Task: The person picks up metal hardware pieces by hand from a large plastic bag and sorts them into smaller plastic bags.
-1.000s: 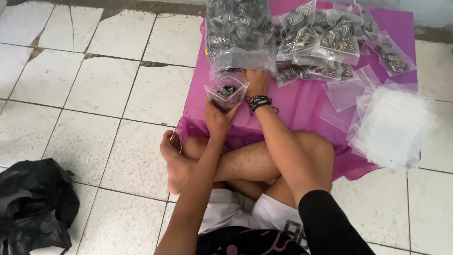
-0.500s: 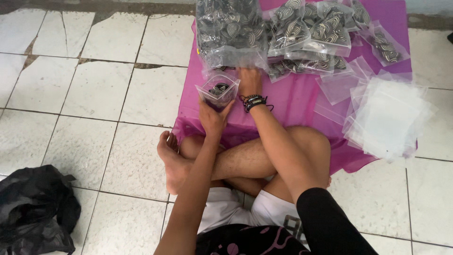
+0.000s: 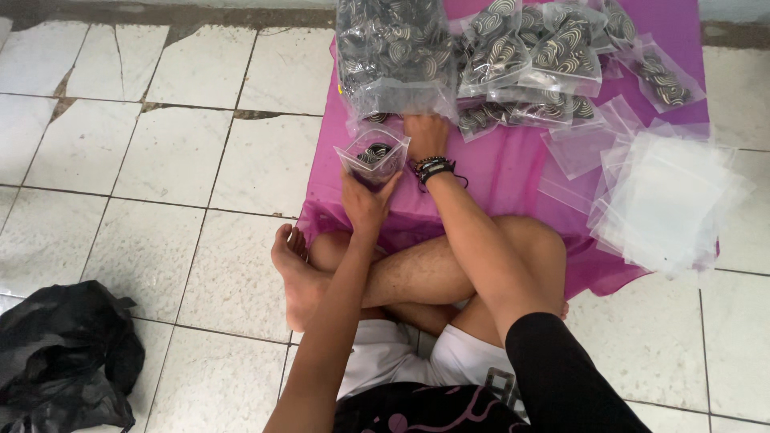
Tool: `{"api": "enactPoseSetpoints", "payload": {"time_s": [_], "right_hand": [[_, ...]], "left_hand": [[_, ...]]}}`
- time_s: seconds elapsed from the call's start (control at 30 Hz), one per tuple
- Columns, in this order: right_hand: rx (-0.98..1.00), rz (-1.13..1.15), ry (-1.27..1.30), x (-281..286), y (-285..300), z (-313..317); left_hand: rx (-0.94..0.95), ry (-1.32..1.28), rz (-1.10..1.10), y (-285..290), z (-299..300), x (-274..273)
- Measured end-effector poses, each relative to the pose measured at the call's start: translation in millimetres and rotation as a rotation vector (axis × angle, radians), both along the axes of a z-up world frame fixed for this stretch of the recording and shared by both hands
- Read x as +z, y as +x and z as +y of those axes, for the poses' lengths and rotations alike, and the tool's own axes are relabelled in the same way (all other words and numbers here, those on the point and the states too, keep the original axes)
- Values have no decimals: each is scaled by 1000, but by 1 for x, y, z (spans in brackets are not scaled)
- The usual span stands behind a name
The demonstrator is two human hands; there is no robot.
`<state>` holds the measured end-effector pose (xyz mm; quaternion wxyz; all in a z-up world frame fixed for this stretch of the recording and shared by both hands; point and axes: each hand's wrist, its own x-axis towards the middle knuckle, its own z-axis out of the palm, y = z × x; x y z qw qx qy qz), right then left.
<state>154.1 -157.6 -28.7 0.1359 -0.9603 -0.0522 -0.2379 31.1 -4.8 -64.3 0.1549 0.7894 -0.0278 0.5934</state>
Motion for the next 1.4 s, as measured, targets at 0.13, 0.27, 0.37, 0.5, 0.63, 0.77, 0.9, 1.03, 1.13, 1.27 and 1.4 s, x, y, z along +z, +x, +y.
{"api": "enactPoseSetpoints", "payload": {"time_s": [0.13, 0.27, 0.37, 0.5, 0.63, 0.77, 0.9, 1.03, 1.13, 1.27, 1.4], "right_hand": [[4, 12, 63, 15, -11, 7], [40, -21, 111, 15, -21, 9], [58, -52, 84, 5, -19, 10], [90, -34, 46, 37, -39, 11], [71, -131, 37, 19, -26, 9], [83, -237, 35, 39, -43, 12], [77, -336, 50, 29, -43, 4], [124, -217, 72, 40, -51, -8], [37, 12, 82, 66, -70, -17], [101, 44, 178, 108, -91, -39], [229, -97, 327, 178, -126, -51]], "left_hand": [[5, 8, -14, -3, -2, 13], [-73, -45, 64, -13, -4, 26], [-76, -69, 113, -15, -4, 30], [-80, -86, 190, -15, -2, 22], [-68, -73, 144, -15, -2, 25], [-89, -88, 129, -18, -3, 34], [-25, -53, 84, -9, -2, 17], [23, -30, 65, -8, -3, 19], [-68, -85, 83, -16, -5, 38], [-152, -220, 183, -19, -4, 38], [-209, -322, 306, -21, -3, 32]]}}
